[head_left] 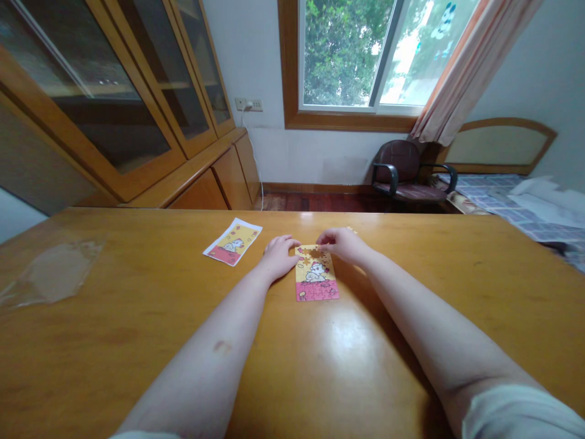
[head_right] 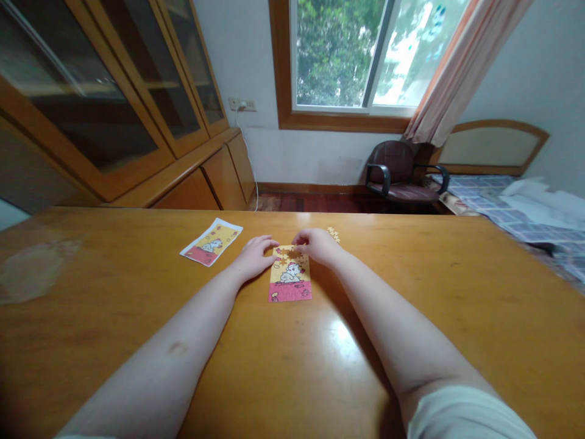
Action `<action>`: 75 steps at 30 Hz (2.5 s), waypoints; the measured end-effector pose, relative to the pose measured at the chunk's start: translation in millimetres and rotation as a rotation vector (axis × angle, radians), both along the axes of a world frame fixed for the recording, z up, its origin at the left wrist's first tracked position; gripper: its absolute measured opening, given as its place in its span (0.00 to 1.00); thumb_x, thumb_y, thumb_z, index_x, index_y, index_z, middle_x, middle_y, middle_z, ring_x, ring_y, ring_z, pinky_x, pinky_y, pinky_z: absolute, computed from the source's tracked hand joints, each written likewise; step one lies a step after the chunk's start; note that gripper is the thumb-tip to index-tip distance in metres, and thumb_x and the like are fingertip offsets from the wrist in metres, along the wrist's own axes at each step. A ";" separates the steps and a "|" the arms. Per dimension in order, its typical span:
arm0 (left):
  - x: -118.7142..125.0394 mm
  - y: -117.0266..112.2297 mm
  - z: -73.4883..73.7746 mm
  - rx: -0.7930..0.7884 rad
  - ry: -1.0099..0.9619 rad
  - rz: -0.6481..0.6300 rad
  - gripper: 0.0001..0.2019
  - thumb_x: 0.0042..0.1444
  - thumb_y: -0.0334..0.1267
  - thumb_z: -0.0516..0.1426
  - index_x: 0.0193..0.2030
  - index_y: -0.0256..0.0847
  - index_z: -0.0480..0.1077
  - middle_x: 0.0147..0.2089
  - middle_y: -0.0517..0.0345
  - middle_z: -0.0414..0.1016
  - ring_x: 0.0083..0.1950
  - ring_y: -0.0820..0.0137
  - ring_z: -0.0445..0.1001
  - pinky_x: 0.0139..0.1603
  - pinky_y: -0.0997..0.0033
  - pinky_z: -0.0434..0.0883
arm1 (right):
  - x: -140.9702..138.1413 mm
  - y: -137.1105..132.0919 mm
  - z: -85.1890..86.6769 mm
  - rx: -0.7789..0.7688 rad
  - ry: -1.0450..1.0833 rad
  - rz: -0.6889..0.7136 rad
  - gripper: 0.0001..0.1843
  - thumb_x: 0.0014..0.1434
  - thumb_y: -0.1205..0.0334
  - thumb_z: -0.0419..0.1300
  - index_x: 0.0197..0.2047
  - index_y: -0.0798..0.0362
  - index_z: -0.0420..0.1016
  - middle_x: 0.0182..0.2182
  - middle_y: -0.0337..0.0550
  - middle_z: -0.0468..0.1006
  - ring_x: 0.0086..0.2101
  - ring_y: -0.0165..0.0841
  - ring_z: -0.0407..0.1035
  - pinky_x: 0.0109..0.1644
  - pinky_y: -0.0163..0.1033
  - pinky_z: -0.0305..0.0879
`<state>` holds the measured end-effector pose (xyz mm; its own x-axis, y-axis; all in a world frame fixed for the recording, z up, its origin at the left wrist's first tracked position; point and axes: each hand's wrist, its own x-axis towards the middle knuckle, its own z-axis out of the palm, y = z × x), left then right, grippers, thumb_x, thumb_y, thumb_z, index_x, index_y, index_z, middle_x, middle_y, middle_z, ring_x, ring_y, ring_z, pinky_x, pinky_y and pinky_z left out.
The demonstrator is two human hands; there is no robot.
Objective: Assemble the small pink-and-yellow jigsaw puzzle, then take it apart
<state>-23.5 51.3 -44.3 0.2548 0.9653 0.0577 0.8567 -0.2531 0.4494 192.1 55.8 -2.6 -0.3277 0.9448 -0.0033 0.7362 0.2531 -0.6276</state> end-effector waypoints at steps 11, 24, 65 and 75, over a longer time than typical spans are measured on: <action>1.2 0.9 -2.6 0.007 0.000 0.007 0.21 0.52 0.45 0.57 0.53 0.48 0.73 0.63 0.52 0.65 0.66 0.56 0.59 0.67 0.53 0.56 | -27.6 0.8 -33.6 0.003 0.079 -0.104 0.09 0.57 0.61 0.64 0.42 0.51 0.79 0.36 0.41 0.82 0.35 0.30 0.74 0.40 0.32 0.68; 0.9 1.3 -3.9 0.013 0.007 0.011 0.21 0.52 0.44 0.57 0.53 0.48 0.72 0.64 0.51 0.64 0.66 0.56 0.59 0.67 0.53 0.56 | -33.7 0.3 -33.9 -0.002 0.100 -0.099 0.07 0.53 0.61 0.65 0.38 0.50 0.80 0.31 0.39 0.81 0.31 0.29 0.74 0.36 0.30 0.67; 3.7 -1.0 -0.6 0.002 0.029 0.020 0.21 0.51 0.42 0.58 0.53 0.48 0.72 0.64 0.52 0.64 0.66 0.56 0.59 0.67 0.53 0.56 | -32.3 -5.1 -29.7 0.290 -0.247 0.159 0.14 0.62 0.66 0.54 0.43 0.51 0.81 0.41 0.45 0.76 0.40 0.32 0.70 0.48 0.34 0.61; 2.8 -0.9 -0.7 0.001 0.021 0.020 0.21 0.52 0.44 0.57 0.53 0.48 0.72 0.64 0.53 0.64 0.66 0.57 0.59 0.67 0.53 0.56 | -23.5 -4.0 -26.3 0.268 -0.183 0.185 0.15 0.60 0.71 0.53 0.44 0.53 0.80 0.42 0.47 0.76 0.40 0.33 0.70 0.49 0.36 0.63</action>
